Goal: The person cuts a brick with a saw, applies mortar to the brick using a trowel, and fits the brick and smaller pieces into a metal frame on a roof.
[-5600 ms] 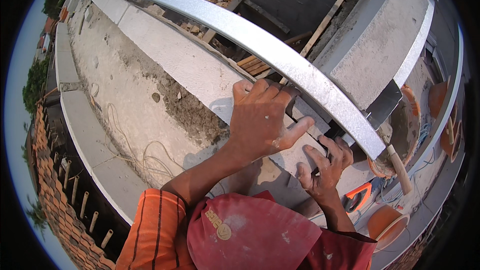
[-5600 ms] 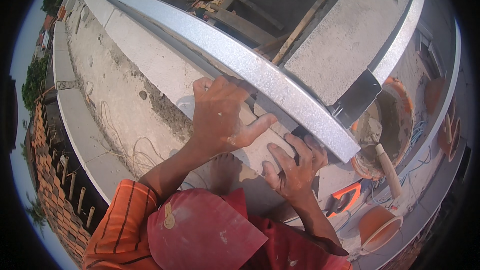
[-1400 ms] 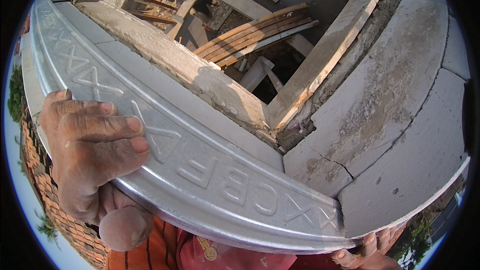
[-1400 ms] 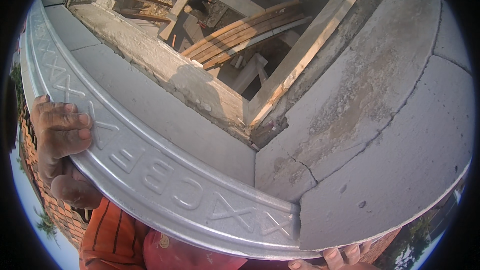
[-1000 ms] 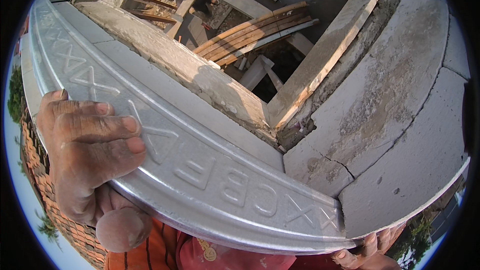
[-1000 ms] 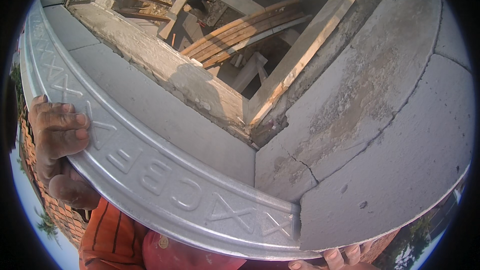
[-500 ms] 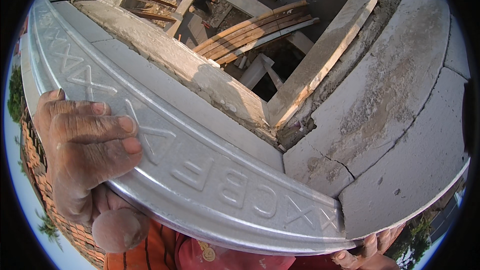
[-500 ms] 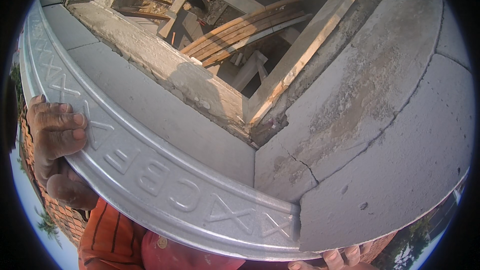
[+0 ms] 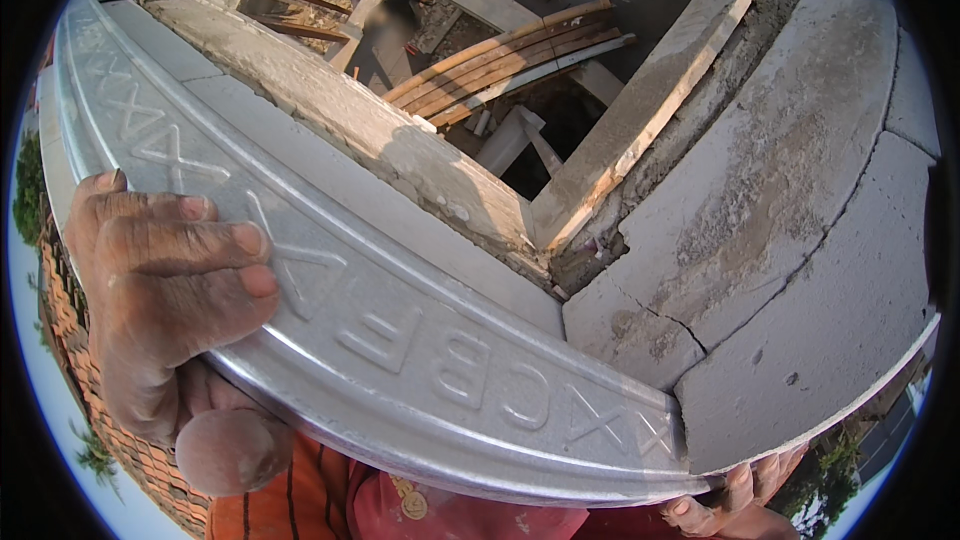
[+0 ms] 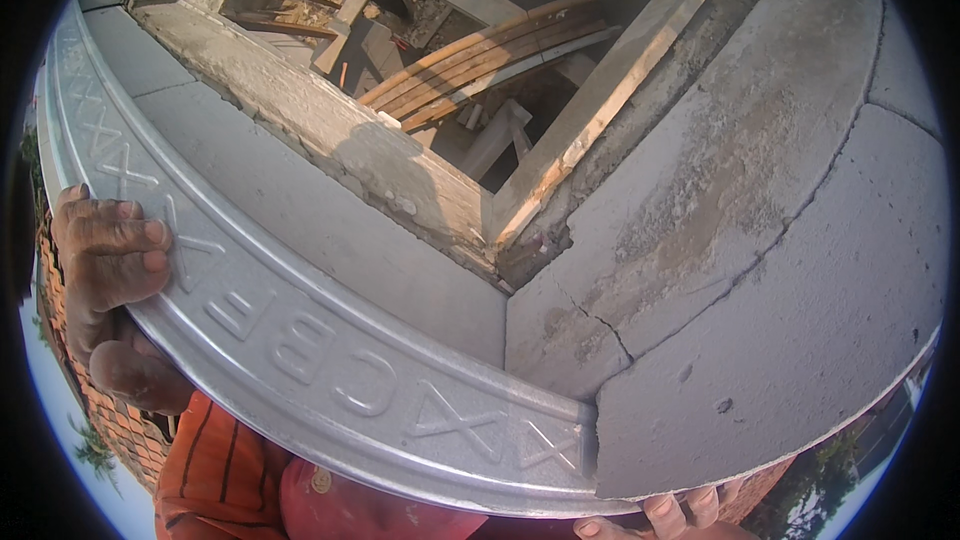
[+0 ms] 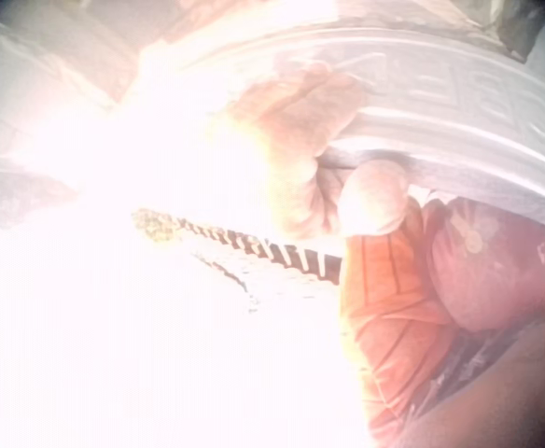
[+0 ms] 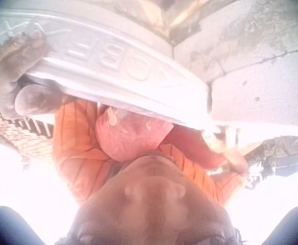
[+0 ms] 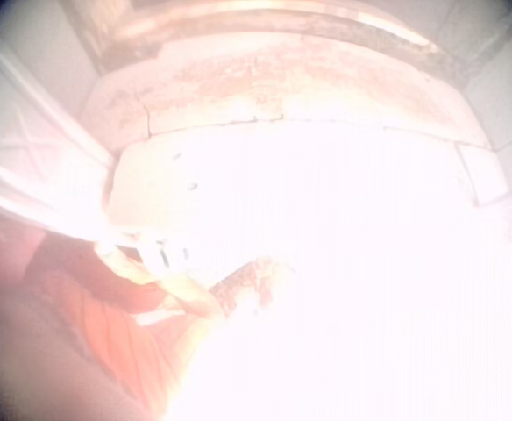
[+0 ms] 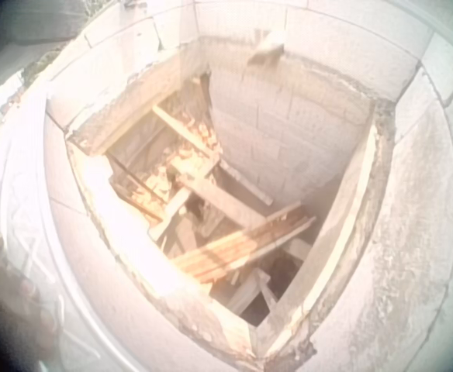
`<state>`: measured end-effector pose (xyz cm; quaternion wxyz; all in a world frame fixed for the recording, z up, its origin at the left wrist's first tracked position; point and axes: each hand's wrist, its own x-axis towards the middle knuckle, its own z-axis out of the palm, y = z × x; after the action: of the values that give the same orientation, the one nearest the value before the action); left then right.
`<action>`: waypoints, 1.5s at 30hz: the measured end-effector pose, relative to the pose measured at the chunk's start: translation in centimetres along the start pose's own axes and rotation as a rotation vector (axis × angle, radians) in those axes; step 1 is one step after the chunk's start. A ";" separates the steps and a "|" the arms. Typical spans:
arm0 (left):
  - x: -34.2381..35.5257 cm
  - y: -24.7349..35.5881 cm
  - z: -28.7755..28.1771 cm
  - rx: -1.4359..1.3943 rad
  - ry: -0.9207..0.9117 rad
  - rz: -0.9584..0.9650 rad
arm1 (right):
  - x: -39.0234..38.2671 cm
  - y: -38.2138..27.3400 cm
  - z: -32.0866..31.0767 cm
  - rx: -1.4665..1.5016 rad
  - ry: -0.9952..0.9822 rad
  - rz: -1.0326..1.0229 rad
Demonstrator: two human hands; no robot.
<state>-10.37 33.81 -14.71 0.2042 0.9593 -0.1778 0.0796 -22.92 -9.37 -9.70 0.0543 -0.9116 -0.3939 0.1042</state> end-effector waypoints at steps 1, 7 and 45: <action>0.5 -0.7 1.0 -0.032 0.016 0.029 | 0.0 -0.6 0.1 0.000 -0.005 0.033; 0.6 0.9 0.5 -0.012 0.078 -0.098 | 0.0 -0.2 0.2 -0.015 0.014 0.023; 0.0 1.2 2.8 0.050 0.434 0.038 | 2.0 2.5 0.8 -0.037 0.121 -0.070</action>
<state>-10.58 31.62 -16.79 0.2122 0.9210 -0.1456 0.2923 -19.98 -9.60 -11.24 0.0645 -0.9028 -0.4233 0.0396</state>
